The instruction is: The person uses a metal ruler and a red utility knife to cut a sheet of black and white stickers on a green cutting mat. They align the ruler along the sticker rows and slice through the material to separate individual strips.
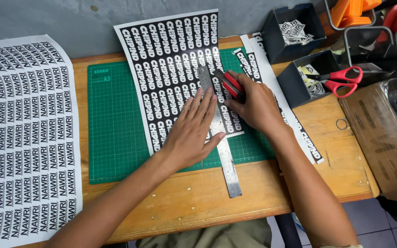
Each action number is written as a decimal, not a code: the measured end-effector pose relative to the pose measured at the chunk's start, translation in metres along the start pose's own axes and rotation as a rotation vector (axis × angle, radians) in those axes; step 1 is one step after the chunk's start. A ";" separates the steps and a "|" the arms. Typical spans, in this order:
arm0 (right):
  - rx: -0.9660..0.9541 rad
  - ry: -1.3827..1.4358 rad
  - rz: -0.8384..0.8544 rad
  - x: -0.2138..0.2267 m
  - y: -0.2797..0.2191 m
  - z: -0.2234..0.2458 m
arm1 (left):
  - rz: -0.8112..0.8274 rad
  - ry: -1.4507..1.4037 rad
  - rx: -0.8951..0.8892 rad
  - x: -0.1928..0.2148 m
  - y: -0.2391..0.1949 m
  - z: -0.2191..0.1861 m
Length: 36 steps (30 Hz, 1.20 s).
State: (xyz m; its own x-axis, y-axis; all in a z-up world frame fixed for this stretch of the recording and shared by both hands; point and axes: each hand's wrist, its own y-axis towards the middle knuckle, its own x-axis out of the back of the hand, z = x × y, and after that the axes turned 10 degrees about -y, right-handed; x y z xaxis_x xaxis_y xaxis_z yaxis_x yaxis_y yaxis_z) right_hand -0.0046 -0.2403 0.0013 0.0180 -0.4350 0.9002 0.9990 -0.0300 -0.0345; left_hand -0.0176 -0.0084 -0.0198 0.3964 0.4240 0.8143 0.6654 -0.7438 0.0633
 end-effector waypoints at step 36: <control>0.057 -0.043 0.121 0.015 -0.013 0.014 | -0.113 -0.041 -0.025 -0.002 -0.009 -0.007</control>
State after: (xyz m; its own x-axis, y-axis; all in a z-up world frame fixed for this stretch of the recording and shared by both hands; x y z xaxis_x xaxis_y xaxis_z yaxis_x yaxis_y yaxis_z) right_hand -0.0165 -0.2341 0.0210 0.1389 -0.3932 0.9089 0.9901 0.0722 -0.1201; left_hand -0.0289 -0.0058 -0.0182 0.3457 0.5265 0.7767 0.6916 -0.7024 0.1682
